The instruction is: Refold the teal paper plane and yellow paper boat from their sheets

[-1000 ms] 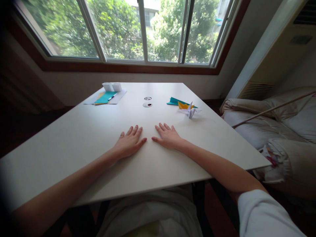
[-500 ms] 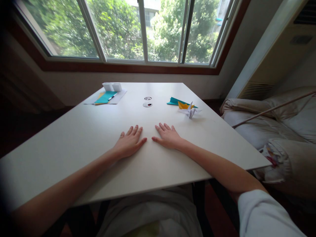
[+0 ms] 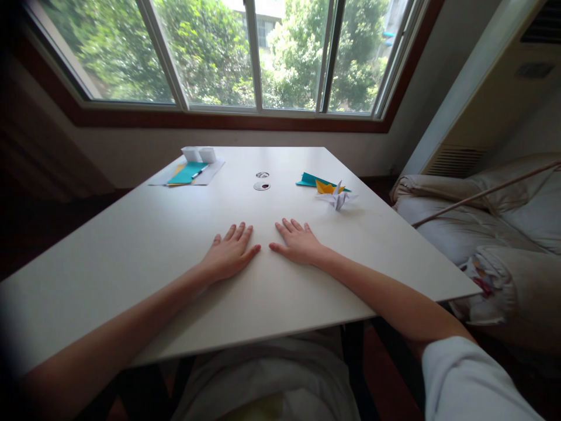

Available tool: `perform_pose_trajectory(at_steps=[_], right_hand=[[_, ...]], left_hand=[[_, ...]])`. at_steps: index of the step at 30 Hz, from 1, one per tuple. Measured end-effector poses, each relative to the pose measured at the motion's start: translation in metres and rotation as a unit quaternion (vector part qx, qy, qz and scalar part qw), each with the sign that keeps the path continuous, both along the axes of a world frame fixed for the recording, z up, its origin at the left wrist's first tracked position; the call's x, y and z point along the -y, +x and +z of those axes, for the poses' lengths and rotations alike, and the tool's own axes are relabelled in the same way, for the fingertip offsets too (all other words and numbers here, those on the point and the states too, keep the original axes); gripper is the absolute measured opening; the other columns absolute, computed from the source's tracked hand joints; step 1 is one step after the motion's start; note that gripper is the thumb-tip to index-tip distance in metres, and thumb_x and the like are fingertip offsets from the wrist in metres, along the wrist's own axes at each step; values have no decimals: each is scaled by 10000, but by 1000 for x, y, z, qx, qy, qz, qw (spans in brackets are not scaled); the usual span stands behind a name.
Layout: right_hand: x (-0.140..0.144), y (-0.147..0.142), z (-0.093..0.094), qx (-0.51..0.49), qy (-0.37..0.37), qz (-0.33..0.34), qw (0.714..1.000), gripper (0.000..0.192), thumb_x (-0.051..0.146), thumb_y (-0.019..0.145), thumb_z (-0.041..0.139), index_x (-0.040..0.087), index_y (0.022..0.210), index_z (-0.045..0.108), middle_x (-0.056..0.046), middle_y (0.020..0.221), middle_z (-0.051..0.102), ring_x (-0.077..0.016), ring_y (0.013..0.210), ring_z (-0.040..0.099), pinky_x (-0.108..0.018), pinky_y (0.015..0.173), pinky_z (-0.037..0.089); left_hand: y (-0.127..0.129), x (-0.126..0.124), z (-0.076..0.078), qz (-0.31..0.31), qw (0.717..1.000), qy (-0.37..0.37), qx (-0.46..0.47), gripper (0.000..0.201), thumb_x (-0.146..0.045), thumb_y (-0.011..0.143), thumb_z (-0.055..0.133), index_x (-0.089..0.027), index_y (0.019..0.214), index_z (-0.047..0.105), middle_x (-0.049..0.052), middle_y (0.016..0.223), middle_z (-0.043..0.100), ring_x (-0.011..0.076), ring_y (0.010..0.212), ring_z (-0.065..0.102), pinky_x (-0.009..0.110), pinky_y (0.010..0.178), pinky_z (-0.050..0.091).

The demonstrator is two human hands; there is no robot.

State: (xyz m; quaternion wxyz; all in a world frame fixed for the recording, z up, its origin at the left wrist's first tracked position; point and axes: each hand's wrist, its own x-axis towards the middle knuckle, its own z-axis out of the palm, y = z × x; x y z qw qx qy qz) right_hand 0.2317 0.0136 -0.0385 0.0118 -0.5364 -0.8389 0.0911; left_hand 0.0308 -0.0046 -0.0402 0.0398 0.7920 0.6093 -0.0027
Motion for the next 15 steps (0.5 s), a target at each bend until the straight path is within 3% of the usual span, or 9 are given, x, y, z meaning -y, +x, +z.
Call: perform_pose_trajectory(at_steps=[15], right_hand=[[-1, 1, -2, 2, 7, -2, 1000, 777, 677, 820, 200, 212, 1442, 171, -71, 1509, 145, -277, 1375, 135, -505, 1077, 135]], left_hand=[[0, 0, 0, 0, 1000, 0, 1, 719, -594, 865, 131, -161, 1437, 177, 94, 1508, 117, 294, 1377, 100, 557, 1047, 178]])
